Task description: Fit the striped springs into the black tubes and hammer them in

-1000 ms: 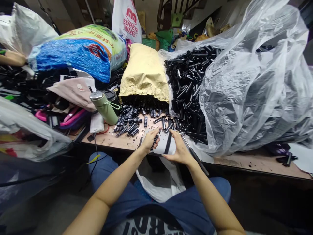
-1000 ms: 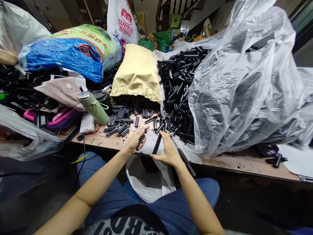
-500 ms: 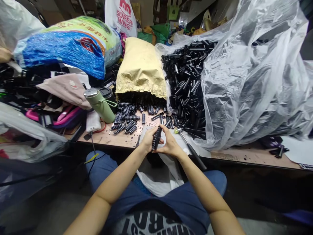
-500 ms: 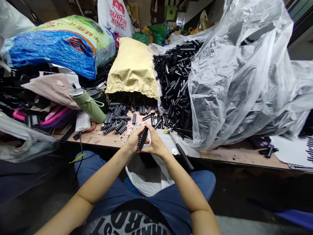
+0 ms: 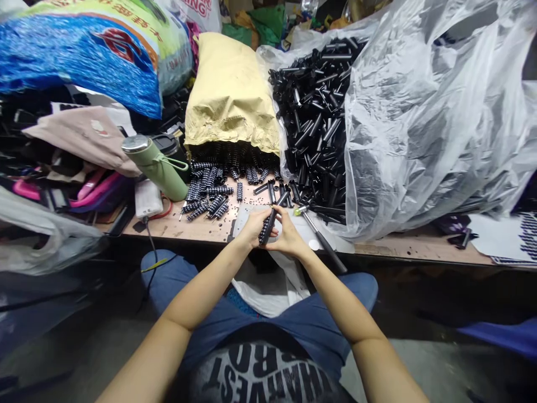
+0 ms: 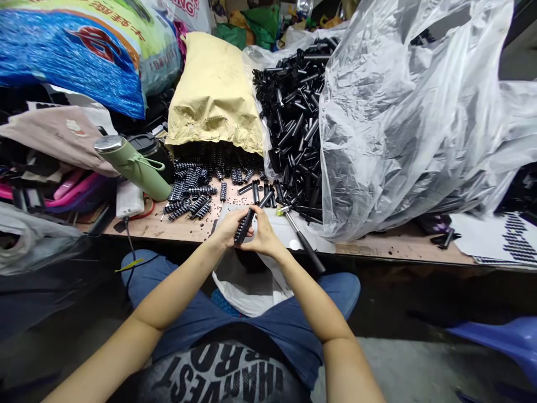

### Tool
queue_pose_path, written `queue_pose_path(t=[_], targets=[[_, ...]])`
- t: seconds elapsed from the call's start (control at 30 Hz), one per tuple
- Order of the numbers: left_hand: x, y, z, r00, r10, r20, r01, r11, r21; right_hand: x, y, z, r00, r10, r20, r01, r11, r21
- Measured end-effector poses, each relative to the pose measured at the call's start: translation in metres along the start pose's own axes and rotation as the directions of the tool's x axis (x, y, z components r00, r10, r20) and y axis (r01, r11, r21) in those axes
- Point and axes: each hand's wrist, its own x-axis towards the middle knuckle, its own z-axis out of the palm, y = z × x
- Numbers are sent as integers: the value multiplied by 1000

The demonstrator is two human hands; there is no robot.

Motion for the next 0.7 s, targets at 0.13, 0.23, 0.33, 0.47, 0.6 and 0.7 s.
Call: queue_pose_path(t=[0.13, 0.23, 0.33, 0.47, 0.6, 0.7], targets=[[10, -10, -4, 1000, 9, 4, -9, 993, 115, -5, 9, 11, 999, 6, -51, -10, 997, -78], [17, -29, -10, 950, 309, 33, -295, 862, 413, -9, 18, 23, 990, 37, -140, -69, 971, -227], [20, -54, -17, 738, 608, 293, -567, 323, 758, -19, 26, 25, 981, 90, -174, -152, 910, -385], [24, -69, -31, 623, 500, 602, -552, -264, 791, -47, 27, -5, 943, 251, -220, -334, 700, -631], [29, -59, -48, 574, 393, 718, -560, -451, 695, -73, 25, -47, 813, 380, -441, -558, 288, -778], [30, -50, -54, 543, 380, 749, -544, -521, 658, -79, 29, -61, 804, 369, -466, -550, 164, -819]])
